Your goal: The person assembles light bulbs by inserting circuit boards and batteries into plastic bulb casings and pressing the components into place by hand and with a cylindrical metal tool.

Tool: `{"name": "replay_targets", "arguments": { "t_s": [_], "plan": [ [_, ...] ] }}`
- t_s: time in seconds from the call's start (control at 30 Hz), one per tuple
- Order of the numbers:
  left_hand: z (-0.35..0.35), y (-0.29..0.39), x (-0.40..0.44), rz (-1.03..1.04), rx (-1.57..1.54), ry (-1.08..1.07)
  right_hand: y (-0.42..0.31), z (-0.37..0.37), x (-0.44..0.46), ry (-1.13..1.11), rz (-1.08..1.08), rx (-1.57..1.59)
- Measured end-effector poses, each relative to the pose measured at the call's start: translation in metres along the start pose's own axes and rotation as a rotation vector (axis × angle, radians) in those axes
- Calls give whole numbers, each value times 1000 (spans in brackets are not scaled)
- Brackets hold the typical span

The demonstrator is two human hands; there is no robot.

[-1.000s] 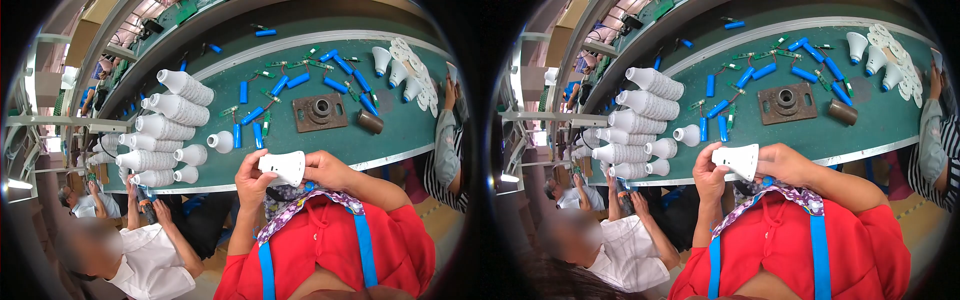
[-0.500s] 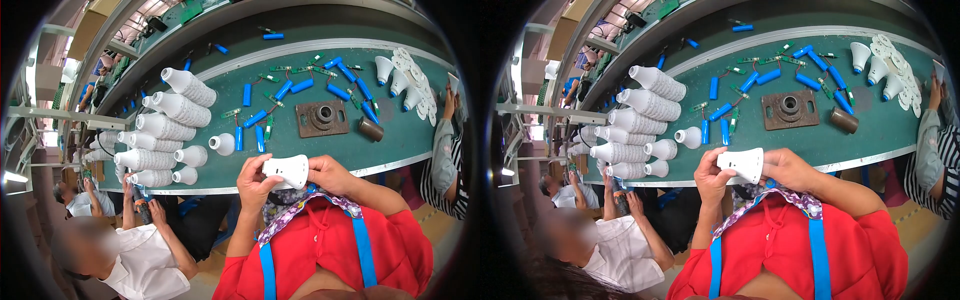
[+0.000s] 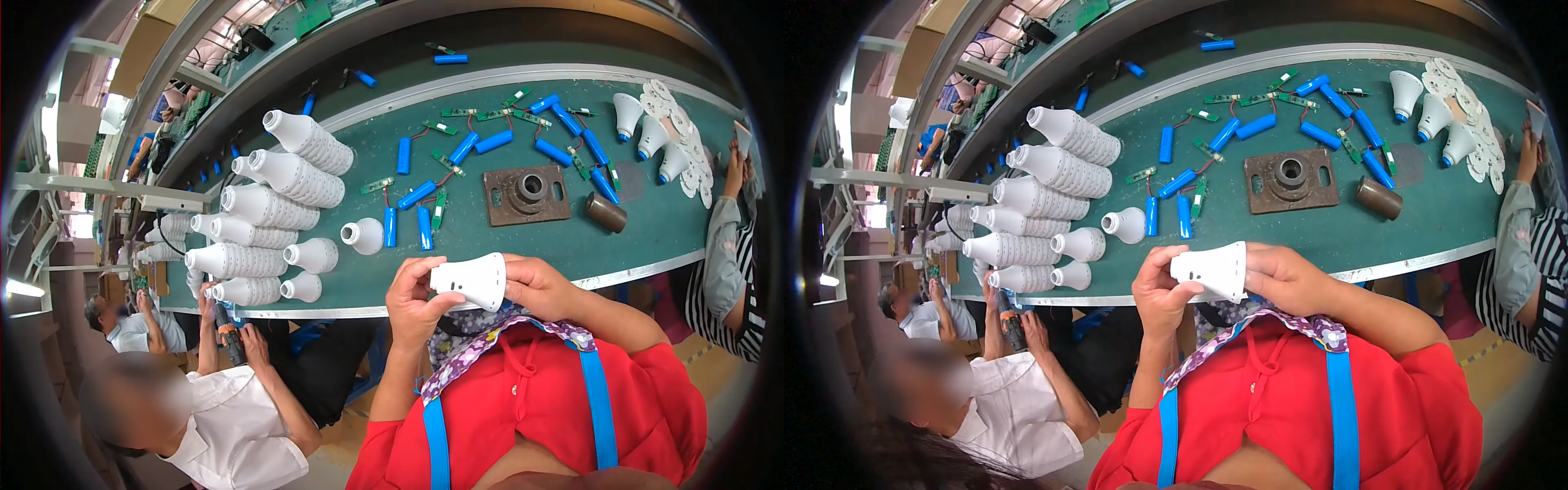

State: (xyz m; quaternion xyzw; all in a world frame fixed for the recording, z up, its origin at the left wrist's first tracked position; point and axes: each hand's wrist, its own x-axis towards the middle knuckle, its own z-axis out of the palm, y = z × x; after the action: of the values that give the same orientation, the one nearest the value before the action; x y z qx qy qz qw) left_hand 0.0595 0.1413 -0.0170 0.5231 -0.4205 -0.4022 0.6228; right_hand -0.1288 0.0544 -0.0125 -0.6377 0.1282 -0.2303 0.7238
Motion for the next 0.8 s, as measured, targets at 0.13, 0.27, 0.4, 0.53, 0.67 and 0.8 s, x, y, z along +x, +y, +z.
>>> {"name": "replay_targets", "arguments": {
  "t_s": [0.13,0.27,0.4,0.53,0.67,0.8],
  "plan": [
    [-1,-5,-2,53,32,-4,-8,2,2,20,-112,46],
    [4,-11,-4,165,155,13,-9,15,3,241,90,-65],
    [25,8,-7,137,-121,140,-10,12,4,272,-20,-215],
    [13,27,-10,-35,155,33,-11,10,5,278,-110,-312],
    [11,34,-8,-177,112,-64,-10,12,7,270,-129,-359],
    [5,22,-7,-154,79,-80,-14,12,8,271,-51,-410]
  ]
}}
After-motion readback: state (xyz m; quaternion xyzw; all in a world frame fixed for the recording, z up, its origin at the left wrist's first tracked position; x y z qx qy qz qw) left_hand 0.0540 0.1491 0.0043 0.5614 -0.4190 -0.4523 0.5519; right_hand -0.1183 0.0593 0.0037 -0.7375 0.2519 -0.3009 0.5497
